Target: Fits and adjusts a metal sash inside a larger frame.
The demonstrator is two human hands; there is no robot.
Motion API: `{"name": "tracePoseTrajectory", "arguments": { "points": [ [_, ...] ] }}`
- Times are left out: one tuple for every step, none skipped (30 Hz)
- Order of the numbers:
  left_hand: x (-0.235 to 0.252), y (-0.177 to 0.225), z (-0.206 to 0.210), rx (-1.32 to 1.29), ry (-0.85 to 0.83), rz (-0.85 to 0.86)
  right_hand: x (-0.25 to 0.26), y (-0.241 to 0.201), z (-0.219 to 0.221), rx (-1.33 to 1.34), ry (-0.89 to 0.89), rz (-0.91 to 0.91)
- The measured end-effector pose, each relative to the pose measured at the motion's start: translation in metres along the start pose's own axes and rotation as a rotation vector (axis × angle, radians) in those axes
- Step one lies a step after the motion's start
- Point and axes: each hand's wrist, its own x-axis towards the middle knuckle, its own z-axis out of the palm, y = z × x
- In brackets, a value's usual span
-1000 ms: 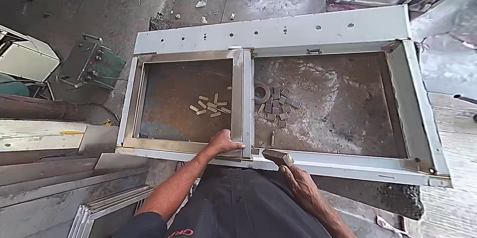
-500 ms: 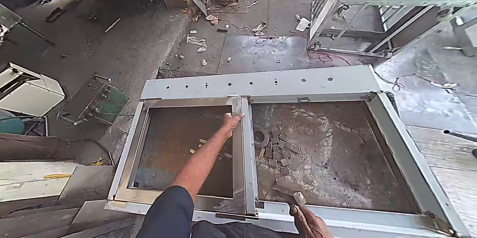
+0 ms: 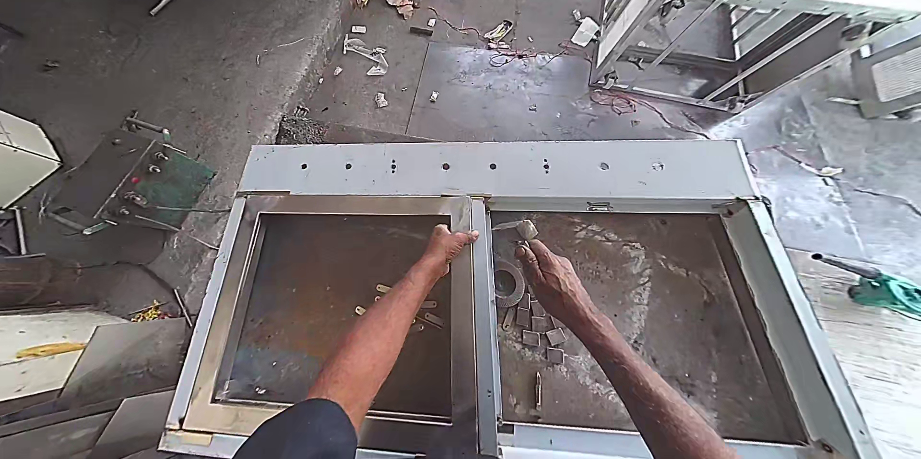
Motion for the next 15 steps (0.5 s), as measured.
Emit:
{"name": "tracePoseTrajectory", "arguments": {
  "points": [
    [0.001,0.0,-0.001,-0.013,-0.008,-0.004,0.017,-0.007,-0.003,-0.008,-0.007,-0.025],
    [0.001,0.0,-0.001,-0.022,-0.014,-0.007,0.03,-0.014,-0.006,-0.019,-0.011,-0.043],
    [0.001,-0.001,-0.001,-0.028,-0.018,-0.006,0.042,-0.021,-0.008,-0.031,-0.008,-0.061],
    [0.001,-0.001,-0.001,-0.036,-0.017,-0.001,0.051,-0.028,-0.009,-0.043,0.0,-0.083],
    [0.002,-0.002,-0.001,-0.041,-0.017,0.003,0.059,-0.033,-0.008,-0.058,0.004,-0.098],
    [0.001,-0.001,-0.001,-0.038,-0.016,0.002,0.066,-0.036,-0.006,-0.081,-0.005,-0.101],
    [0.001,0.0,-0.001,-0.028,-0.013,-0.001,0.073,-0.038,-0.004,-0.113,-0.027,-0.095],
    [0.0,0.001,-0.001,-0.017,-0.011,-0.003,0.079,-0.039,-0.001,-0.155,-0.067,-0.074],
    [0.0,0.001,-0.001,-0.013,-0.014,-0.001,0.084,-0.039,0.002,-0.205,-0.116,-0.044],
    [0.0,0.0,-0.001,-0.019,-0.019,0.003,0.088,-0.04,0.004,-0.247,-0.16,-0.016],
    [0.0,-0.001,-0.001,-0.027,-0.018,0.003,0.089,-0.041,0.005,-0.271,-0.179,0.001],
    [0.001,-0.001,-0.001,-0.032,-0.014,0.005,0.09,-0.044,0.003,-0.281,-0.183,0.009],
    [0.001,-0.001,-0.001,-0.031,-0.013,0.001,0.089,-0.046,0.002,-0.275,-0.179,0.015],
    [0.0,-0.002,-0.002,-0.026,-0.011,-0.002,0.087,-0.047,0.0,-0.256,-0.161,0.017],
    [0.0,-0.002,-0.002,-0.022,-0.012,-0.006,0.085,-0.048,-0.001,-0.228,-0.13,0.006]
  ]
}}
